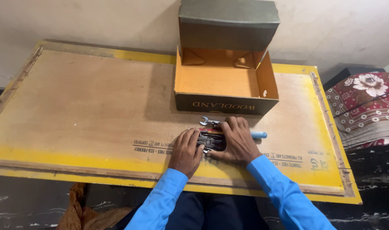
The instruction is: The person empties a cardboard box containing various hand tools onto a yellow table, then picks up each item, briefly handles it, and places it back into the box. The items include wrenches, pliers, a hammer, and a screwdriver. The person arranges the tools inside the box as they return them.
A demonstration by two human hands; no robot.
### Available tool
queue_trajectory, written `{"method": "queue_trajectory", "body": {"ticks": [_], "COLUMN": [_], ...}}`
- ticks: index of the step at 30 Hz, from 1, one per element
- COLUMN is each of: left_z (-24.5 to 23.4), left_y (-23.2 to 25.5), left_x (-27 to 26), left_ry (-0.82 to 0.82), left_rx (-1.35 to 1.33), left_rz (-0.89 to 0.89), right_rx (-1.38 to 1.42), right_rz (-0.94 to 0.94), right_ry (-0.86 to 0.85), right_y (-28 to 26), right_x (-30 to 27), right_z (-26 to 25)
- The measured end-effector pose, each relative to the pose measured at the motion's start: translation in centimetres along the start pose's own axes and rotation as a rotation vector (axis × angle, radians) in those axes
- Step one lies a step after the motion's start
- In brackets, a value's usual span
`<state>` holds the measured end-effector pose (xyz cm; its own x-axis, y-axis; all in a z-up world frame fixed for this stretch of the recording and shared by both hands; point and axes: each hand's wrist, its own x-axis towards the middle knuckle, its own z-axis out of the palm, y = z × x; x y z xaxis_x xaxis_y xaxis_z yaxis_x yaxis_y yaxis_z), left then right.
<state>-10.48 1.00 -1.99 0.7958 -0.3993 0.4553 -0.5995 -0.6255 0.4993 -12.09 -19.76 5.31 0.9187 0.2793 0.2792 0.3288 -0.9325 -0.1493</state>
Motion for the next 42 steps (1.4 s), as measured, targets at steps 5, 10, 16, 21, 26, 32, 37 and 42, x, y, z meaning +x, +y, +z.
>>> {"method": "queue_trajectory", "body": {"ticks": [5, 10, 16, 21, 26, 32, 37, 42], "left_z": [-0.3, 0.1, 0.4, 0.0, -0.2, -0.1, 0.2, 0.3], "left_y": [0.0, -0.2, -0.5, -0.5, -0.5, -0.5, -1.2, -1.3], "left_x": [0.0, -0.2, -0.3, -0.1, 0.0, -0.3, -0.3, -0.6], "left_ry": [-0.018, 0.009, 0.007, 0.020, 0.000, 0.006, -0.002, 0.090], "left_rx": [-0.020, -0.020, -0.017, -0.068, -0.057, -0.075, -0.092, -0.261], "left_rz": [-0.004, 0.003, -0.001, 0.004, 0.001, 0.006, -0.023, -0.027], "right_rx": [0.079, 0.109, 0.045, -0.026, -0.093, -0.180, -0.098, 0.013], "right_rz": [-0.028, -0.065, -0.195, -0.212, -0.295, -0.390, -0.373, -0.223], "right_ry": [0.141, 0.099, 0.169, 0.066, 0.064, 0.078, 0.066, 0.050], "right_y": [-0.4, -0.4, -0.4, 0.1, 0.0, 0.5, 2.0, 2.5], "right_x": [-0.6, -1.6, -3.5, -3.6, -3.2, -3.0, -2.9, -2.0], "right_z": [0.5, 0.7, 0.9, 0.8, 1.0, 0.6, -0.1, 1.1]}}
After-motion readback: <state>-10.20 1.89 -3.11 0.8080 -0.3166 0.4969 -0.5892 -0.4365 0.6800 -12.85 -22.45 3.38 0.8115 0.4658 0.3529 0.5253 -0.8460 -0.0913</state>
